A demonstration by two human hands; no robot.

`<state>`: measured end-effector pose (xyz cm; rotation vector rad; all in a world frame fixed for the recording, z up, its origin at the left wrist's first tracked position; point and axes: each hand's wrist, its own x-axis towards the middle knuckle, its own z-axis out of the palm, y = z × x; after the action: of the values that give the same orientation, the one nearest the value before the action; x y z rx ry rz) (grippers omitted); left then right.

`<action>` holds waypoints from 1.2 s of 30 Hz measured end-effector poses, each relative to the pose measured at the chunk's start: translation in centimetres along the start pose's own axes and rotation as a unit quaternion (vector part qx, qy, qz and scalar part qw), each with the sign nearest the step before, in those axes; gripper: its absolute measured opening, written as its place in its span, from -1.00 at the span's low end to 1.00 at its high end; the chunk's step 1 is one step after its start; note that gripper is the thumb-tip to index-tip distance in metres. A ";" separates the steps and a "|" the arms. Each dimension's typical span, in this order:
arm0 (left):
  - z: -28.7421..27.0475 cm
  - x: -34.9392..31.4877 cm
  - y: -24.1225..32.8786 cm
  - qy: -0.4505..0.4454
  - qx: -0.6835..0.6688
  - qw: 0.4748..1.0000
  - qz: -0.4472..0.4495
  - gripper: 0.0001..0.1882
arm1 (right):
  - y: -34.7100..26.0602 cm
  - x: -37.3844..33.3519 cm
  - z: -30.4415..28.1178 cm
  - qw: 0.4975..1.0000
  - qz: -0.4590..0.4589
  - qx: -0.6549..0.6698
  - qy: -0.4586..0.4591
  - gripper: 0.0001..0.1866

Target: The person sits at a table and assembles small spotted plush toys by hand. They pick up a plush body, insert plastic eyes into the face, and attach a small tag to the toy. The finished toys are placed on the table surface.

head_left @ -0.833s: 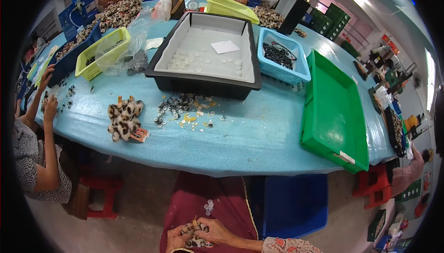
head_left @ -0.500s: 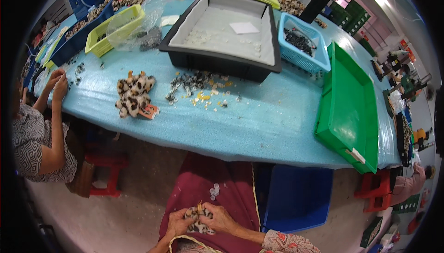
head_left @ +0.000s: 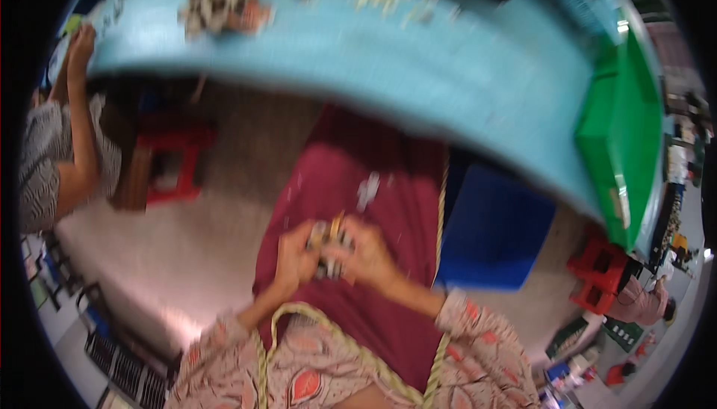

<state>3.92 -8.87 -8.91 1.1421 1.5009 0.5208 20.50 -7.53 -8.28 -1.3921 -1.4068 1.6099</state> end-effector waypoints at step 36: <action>-3.0 0.5 2.2 -0.171 -0.372 0.887 -0.213 -0.61 | -0.3 0.5 -4.4 0.952 0.157 0.244 -0.097 -0.76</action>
<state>2.02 -6.67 -6.49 0.2639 1.0396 0.4897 24.47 -5.54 -7.68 -1.2203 -0.8167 2.1673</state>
